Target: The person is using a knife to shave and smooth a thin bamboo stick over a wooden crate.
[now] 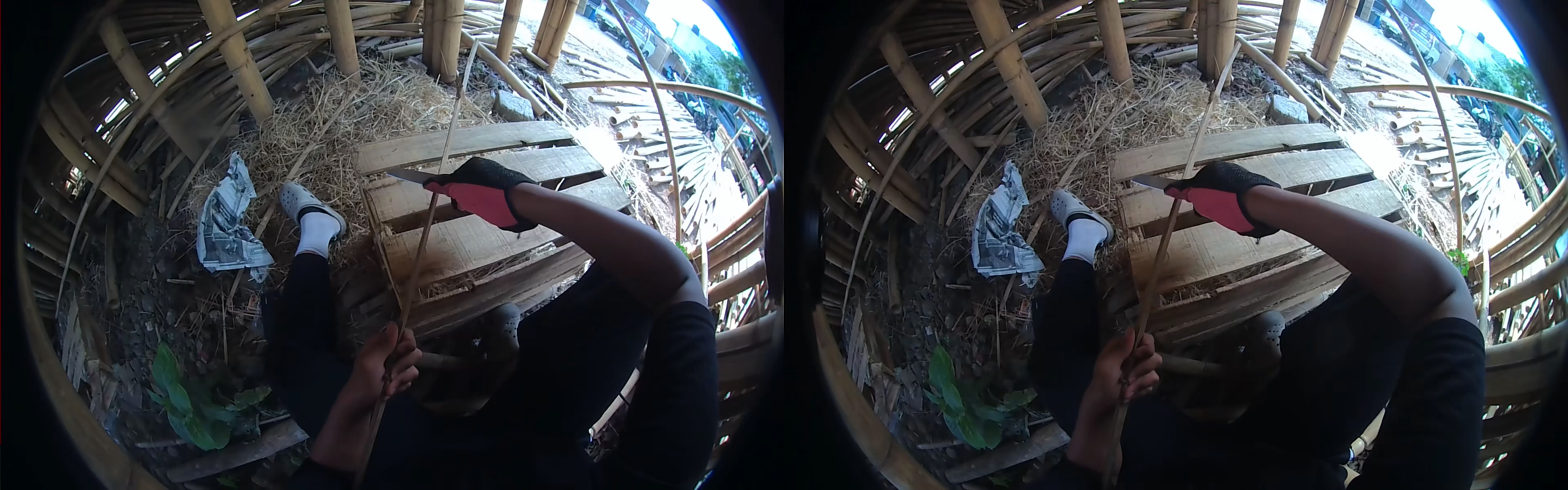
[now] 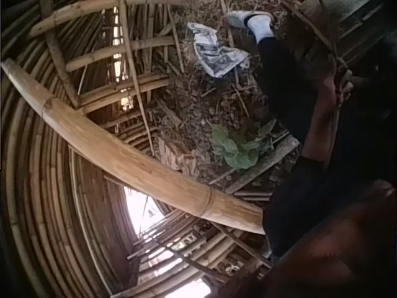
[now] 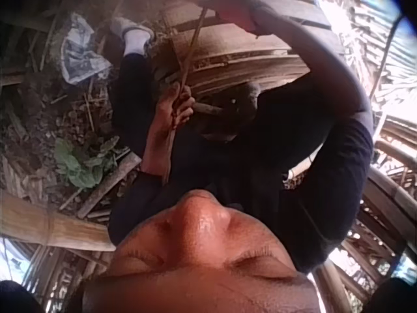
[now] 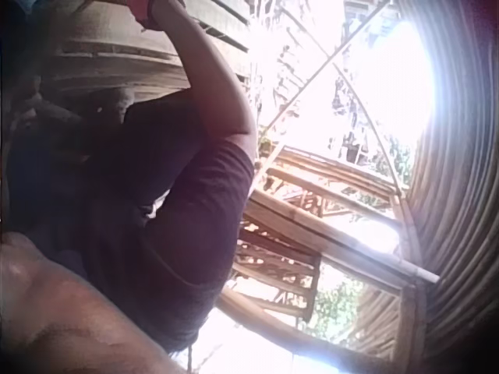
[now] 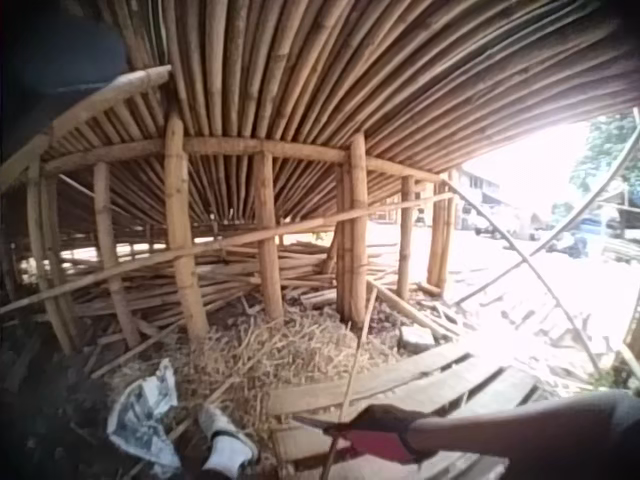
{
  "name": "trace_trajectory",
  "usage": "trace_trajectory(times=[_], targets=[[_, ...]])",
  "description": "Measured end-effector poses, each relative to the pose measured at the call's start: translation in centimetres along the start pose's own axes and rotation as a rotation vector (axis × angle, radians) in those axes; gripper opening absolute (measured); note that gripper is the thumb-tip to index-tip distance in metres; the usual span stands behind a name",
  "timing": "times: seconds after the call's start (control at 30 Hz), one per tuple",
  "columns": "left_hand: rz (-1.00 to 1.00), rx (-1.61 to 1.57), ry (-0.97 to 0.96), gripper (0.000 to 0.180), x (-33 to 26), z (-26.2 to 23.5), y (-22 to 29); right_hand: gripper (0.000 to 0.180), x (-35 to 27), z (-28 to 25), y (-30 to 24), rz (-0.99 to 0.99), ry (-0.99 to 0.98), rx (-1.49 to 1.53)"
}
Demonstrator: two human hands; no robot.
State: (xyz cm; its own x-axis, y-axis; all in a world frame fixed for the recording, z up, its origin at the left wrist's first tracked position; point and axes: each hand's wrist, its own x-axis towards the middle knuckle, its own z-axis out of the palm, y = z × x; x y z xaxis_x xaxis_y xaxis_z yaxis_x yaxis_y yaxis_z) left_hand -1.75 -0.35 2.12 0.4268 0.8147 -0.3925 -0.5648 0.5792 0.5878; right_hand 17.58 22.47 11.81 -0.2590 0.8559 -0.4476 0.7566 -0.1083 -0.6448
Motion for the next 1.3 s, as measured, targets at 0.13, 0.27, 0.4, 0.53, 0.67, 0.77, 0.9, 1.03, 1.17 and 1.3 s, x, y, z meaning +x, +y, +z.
trace_trajectory(times=[0.13, 0.27, 0.4, 0.53, 0.67, 0.77, 0.9, 1.03, 1.17, 1.3], targets=[[-0.005, 0.026, 0.041, 0.045, 0.0, 0.1, 0.2, 0.053, -5.0, 5.1, -0.8, -0.187, -0.126, -0.213], [-0.003, -0.013, -0.020, 0.045, 0.0, -0.4, 0.1, 0.051, -2.4, 2.4, -0.7, -0.172, -0.070, -0.152], [0.019, -0.015, -0.021, 0.044, 0.2, -0.3, -0.1, 0.054, -5.1, 4.1, -1.5, -0.124, -0.163, -0.222], [-0.005, 0.044, 0.077, 0.044, 0.0, -0.1, 0.2, 0.060, -4.9, 3.6, -1.8, -0.012, -0.271, -0.174], [0.021, 0.030, 0.012, 0.044, 0.0, -0.6, -0.2, 0.062, -5.0, 3.6, -1.8, -0.047, -0.209, -0.211], [0.007, 0.119, 0.280, 0.046, 0.1, 1.8, 0.4, 0.057, -5.8, 6.5, 0.6, -0.303, -0.258, -0.323], [-0.029, 0.015, -0.007, 0.046, 0.4, -1.0, -0.1, 0.029, -4.3, 4.2, -0.9, -0.574, 0.172, -0.618], [-0.022, 0.046, 0.045, 0.046, 0.4, -0.4, -0.5, 0.041, -4.1, 3.2, -0.3, -0.644, 0.096, -0.587], [0.011, 0.085, 0.016, 0.045, 0.3, -0.3, -0.1, 0.049, -3.0, 2.9, 0.4, -0.705, -0.075, -0.712], [-0.023, 0.014, -0.106, 0.048, 0.8, -0.5, -0.3, 0.048, -2.7, 1.8, 0.6, -0.725, 0.010, -0.675]])
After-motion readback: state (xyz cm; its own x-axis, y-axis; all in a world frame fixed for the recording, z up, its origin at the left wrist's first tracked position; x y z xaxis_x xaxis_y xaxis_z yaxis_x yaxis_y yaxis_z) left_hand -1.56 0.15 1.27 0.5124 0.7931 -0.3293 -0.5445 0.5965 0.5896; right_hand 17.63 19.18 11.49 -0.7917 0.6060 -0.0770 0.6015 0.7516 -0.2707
